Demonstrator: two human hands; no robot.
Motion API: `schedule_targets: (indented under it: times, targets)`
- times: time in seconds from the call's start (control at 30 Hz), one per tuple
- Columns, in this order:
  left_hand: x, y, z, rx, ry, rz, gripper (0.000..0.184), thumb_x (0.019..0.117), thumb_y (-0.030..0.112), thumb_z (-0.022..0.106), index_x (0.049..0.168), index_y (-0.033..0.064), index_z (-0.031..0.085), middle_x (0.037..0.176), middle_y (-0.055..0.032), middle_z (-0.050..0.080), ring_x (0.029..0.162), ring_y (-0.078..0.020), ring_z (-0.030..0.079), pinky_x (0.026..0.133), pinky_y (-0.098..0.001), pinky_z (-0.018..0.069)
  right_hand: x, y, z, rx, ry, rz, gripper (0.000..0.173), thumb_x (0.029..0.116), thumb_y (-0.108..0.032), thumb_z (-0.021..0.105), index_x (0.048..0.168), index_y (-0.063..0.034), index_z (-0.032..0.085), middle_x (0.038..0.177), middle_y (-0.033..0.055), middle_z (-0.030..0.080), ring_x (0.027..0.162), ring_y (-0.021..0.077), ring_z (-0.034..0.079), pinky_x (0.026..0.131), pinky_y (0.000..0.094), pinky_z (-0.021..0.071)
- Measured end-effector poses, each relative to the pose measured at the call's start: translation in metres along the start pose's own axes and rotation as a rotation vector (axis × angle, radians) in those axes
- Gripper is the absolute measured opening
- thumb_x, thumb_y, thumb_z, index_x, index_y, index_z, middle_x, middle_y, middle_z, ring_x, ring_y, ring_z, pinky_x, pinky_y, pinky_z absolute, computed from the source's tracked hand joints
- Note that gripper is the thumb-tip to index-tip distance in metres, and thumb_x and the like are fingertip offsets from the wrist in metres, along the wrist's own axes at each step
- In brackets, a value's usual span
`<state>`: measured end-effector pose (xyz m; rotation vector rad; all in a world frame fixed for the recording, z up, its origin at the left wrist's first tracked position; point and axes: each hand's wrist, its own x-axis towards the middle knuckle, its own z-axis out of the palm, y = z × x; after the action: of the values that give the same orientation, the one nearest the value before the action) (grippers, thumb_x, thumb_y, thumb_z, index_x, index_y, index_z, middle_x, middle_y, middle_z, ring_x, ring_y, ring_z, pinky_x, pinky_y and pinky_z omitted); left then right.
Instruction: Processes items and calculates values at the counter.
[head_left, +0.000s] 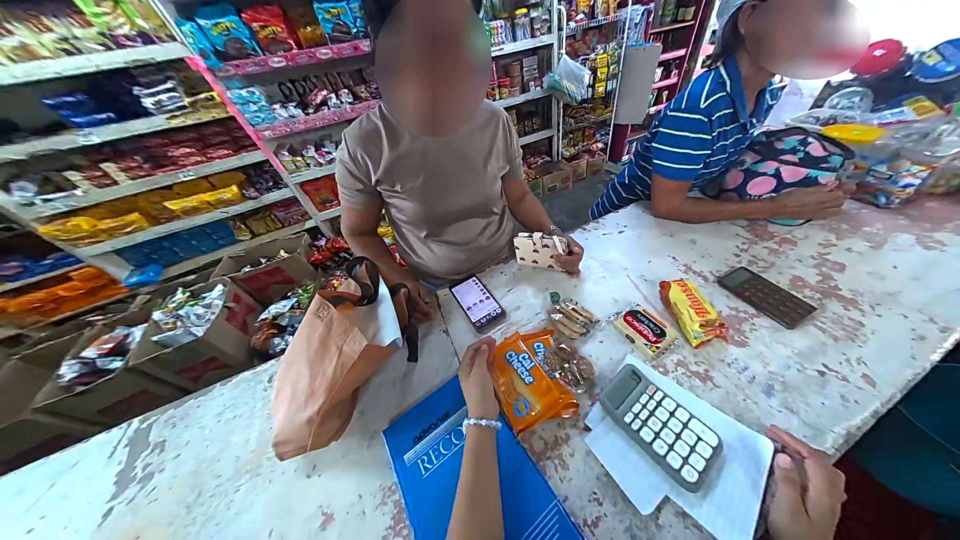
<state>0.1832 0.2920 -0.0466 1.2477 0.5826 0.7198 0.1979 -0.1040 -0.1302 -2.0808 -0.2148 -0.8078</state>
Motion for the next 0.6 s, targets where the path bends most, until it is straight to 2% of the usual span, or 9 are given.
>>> schedule_targets:
  times: [0.3,0.6]
  targets:
    - [-0.0006,-0.0014,0.0026,0.031,-0.035,-0.004,0.029,0.1055,0.003,0.039,0.113,-0.013,0.061,0.107,-0.0162,0.067,0.099,-0.0109,0.063,0.091,-0.0246,0.0499,0.0003,0.0003,-0.0012,-0.013,-0.008,0.005,0.055,0.1063,-0.031,0.032,0.118,0.0127,0.064,0.108,0.0291,0.065,0.109,0.0331,0.059,0.106,0.0459,0.0358]
    - [-0.0001,-0.0028,0.0014,0.063,-0.059,-0.001,0.028,0.1051,0.003,0.039,0.113,-0.0123,0.061,0.106,-0.0153,0.066,0.098,-0.0111,0.063,0.092,-0.0248,0.0498,0.0006,-0.003,-0.002,-0.041,-0.022,0.028,0.054,0.1046,-0.03,0.032,0.118,0.011,0.064,0.109,0.0285,0.066,0.107,0.0373,0.059,0.105,0.0525,0.0336]
